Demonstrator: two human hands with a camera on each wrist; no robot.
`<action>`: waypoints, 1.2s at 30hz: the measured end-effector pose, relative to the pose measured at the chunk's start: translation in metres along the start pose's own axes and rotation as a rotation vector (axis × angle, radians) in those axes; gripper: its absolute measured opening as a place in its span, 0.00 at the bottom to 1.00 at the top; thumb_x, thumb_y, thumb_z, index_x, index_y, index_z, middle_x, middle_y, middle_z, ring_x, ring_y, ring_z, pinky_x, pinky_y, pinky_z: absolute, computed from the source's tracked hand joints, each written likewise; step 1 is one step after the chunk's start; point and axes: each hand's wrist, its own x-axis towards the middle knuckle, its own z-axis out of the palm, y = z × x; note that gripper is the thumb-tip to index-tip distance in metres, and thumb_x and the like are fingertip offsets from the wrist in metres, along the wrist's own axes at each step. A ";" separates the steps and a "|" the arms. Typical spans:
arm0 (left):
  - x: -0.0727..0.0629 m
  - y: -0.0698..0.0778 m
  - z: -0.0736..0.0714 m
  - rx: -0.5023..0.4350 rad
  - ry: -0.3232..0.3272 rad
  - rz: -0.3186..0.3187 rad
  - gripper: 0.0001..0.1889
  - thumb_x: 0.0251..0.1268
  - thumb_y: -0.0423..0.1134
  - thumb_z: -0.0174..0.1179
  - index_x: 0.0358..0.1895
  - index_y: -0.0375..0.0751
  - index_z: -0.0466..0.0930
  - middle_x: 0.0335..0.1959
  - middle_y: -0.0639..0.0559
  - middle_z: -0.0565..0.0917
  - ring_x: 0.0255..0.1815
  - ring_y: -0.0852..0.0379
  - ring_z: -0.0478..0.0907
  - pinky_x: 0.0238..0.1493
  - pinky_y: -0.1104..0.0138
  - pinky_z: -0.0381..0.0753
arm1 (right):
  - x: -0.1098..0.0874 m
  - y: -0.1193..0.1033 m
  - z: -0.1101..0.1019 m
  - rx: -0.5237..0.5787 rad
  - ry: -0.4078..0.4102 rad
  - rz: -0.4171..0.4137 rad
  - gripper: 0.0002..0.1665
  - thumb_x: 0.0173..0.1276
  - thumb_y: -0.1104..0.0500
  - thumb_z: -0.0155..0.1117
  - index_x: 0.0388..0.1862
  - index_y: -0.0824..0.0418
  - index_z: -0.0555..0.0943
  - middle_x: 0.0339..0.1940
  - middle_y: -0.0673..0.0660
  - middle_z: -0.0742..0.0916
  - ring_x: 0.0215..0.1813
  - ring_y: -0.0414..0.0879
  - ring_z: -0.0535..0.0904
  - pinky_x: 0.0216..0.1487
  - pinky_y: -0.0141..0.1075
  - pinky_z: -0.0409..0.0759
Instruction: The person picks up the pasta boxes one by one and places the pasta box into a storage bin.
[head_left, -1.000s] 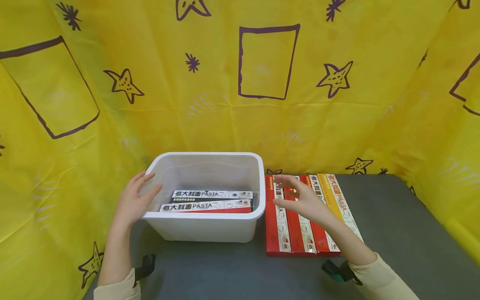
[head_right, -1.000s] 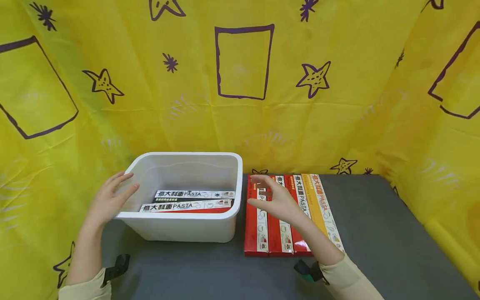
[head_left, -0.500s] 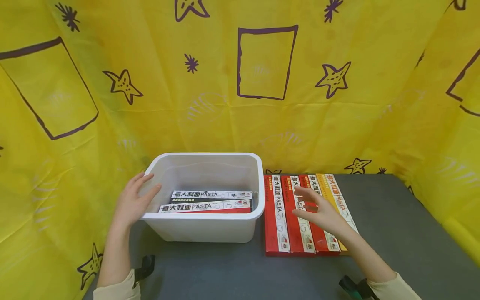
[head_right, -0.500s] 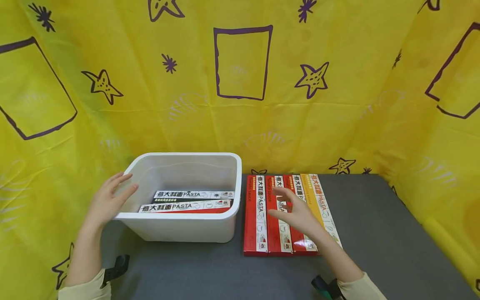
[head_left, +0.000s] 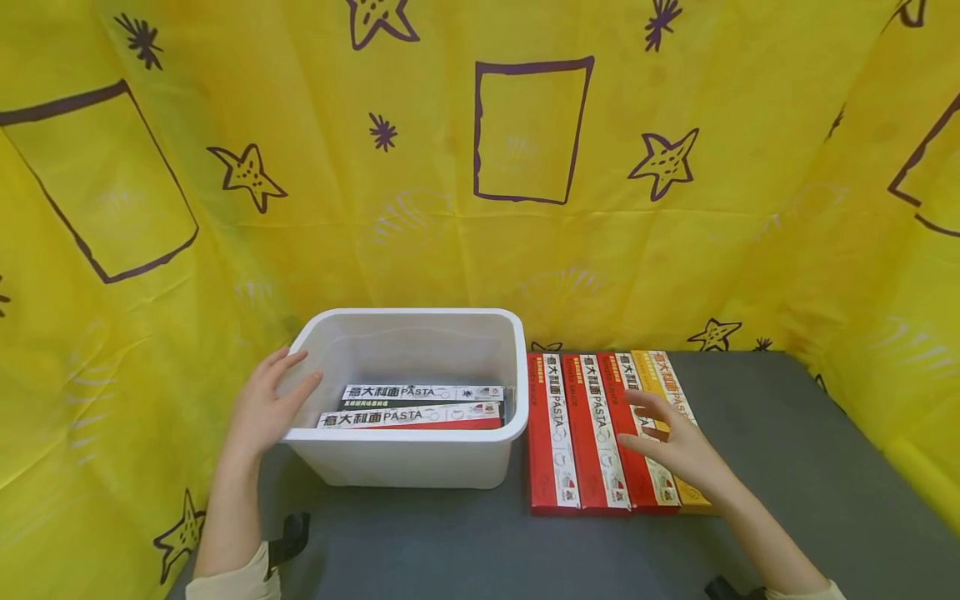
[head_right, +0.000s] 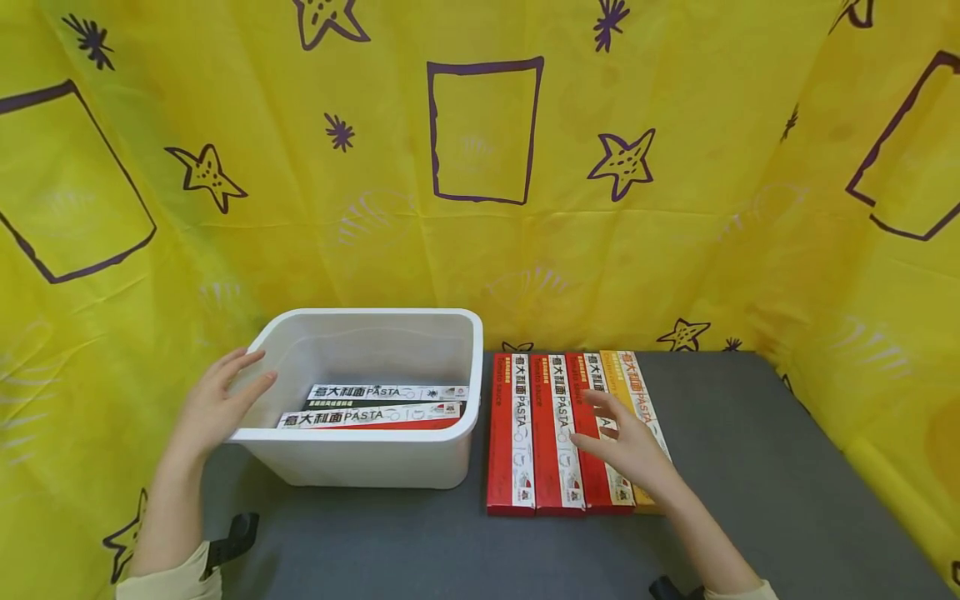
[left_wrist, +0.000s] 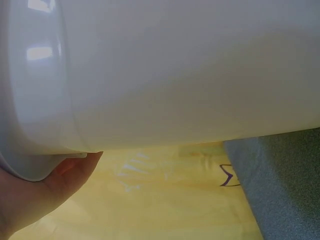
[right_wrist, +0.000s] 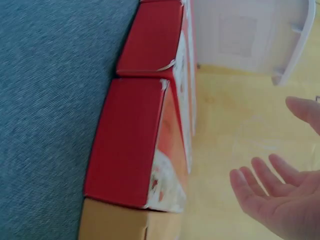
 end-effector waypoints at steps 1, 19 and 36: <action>0.000 0.000 0.000 0.001 0.000 -0.001 0.35 0.72 0.56 0.52 0.70 0.32 0.65 0.74 0.31 0.56 0.71 0.26 0.52 0.64 0.32 0.51 | -0.001 0.000 -0.001 -0.006 0.003 0.013 0.41 0.64 0.49 0.69 0.72 0.59 0.64 0.68 0.66 0.71 0.66 0.64 0.67 0.61 0.60 0.71; 0.000 -0.002 0.000 -0.005 -0.002 0.002 0.35 0.72 0.56 0.52 0.71 0.33 0.64 0.74 0.32 0.56 0.71 0.26 0.52 0.63 0.31 0.51 | -0.020 0.025 -0.017 -0.037 0.062 0.087 0.45 0.64 0.54 0.69 0.73 0.67 0.59 0.69 0.71 0.67 0.67 0.68 0.62 0.62 0.62 0.68; 0.001 -0.002 -0.001 -0.003 0.003 0.017 0.34 0.72 0.55 0.52 0.70 0.32 0.64 0.74 0.31 0.56 0.71 0.26 0.52 0.64 0.32 0.51 | -0.028 0.059 -0.032 -0.346 0.055 0.084 0.56 0.56 0.49 0.74 0.68 0.81 0.57 0.62 0.81 0.67 0.59 0.73 0.65 0.54 0.68 0.66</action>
